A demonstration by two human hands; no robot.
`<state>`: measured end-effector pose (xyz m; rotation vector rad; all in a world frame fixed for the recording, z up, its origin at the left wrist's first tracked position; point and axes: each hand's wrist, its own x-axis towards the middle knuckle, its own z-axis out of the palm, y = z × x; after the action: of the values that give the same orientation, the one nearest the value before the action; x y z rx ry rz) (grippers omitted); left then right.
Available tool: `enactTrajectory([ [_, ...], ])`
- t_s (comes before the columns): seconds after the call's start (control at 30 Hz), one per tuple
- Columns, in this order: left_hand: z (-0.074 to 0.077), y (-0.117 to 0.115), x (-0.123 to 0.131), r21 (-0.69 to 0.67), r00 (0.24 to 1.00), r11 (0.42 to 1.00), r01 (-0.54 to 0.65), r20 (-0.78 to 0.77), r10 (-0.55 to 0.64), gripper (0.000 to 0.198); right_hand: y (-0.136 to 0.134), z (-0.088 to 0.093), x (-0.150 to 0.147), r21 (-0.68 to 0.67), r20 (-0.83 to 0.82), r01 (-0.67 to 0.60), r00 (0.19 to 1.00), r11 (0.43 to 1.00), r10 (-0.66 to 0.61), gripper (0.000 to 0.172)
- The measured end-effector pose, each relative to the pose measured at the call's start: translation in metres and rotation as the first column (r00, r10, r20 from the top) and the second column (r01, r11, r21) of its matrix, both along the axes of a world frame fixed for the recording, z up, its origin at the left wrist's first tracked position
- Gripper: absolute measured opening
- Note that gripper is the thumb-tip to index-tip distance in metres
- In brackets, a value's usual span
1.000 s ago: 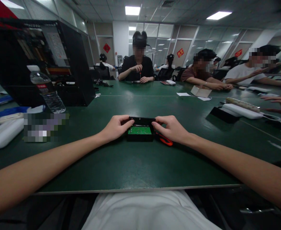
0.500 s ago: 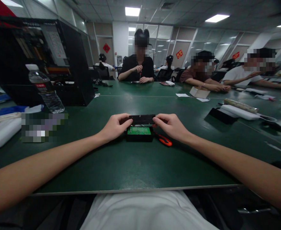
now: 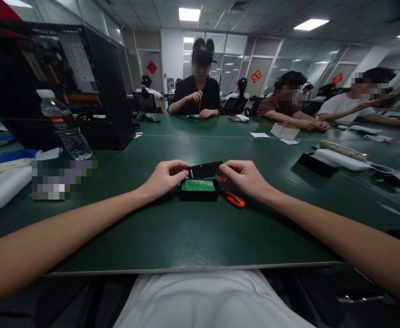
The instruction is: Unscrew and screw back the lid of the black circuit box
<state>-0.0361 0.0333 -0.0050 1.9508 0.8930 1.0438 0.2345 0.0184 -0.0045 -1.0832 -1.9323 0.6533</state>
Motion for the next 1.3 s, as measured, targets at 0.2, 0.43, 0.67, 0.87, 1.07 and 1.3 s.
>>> enactTrajectory([
  [0.2, -0.0017, -0.0015, 0.0005, 0.045, 0.996, 0.998, -0.045, 0.085, 0.041, 0.029, 0.0016, -0.0027, -0.0002, -0.028, -0.033, -0.055, 0.998, 0.998, 0.054, 0.037],
  [0.43, 0.0006, -0.0029, 0.0006, 0.072, 0.996, 0.996, -0.058, 0.075, 0.052, 0.025, -0.0013, -0.0024, -0.0016, -0.03, 0.046, -0.092, 0.995, 0.995, 0.094, 0.036],
  [0.67, 0.0018, -0.0042, 0.0005, 0.093, 0.998, 0.994, -0.054, 0.033, 0.051, 0.025, -0.002, -0.0017, -0.0021, -0.036, 0.049, -0.106, 0.993, 0.994, 0.108, 0.034],
  [0.87, 0.0026, -0.0064, 0.0003, 0.097, 0.999, 0.995, -0.032, 0.015, 0.031, 0.026, -0.0018, -0.001, -0.0032, -0.021, 0.075, -0.119, 0.99, 0.993, 0.12, 0.036],
  [1.07, 0.001, -0.0051, 0.0006, 0.108, 0.999, 0.994, -0.033, -0.014, 0.035, 0.027, -0.0013, -0.0024, -0.0057, -0.022, 0.074, -0.13, 0.989, 0.991, 0.132, 0.035],
  [1.3, 0.0003, -0.0032, -0.0004, 0.104, 1.0, 0.994, -0.018, -0.02, 0.02, 0.028, -0.0012, -0.003, -0.0067, -0.005, 0.094, -0.134, 0.987, 0.991, 0.134, 0.038],
])
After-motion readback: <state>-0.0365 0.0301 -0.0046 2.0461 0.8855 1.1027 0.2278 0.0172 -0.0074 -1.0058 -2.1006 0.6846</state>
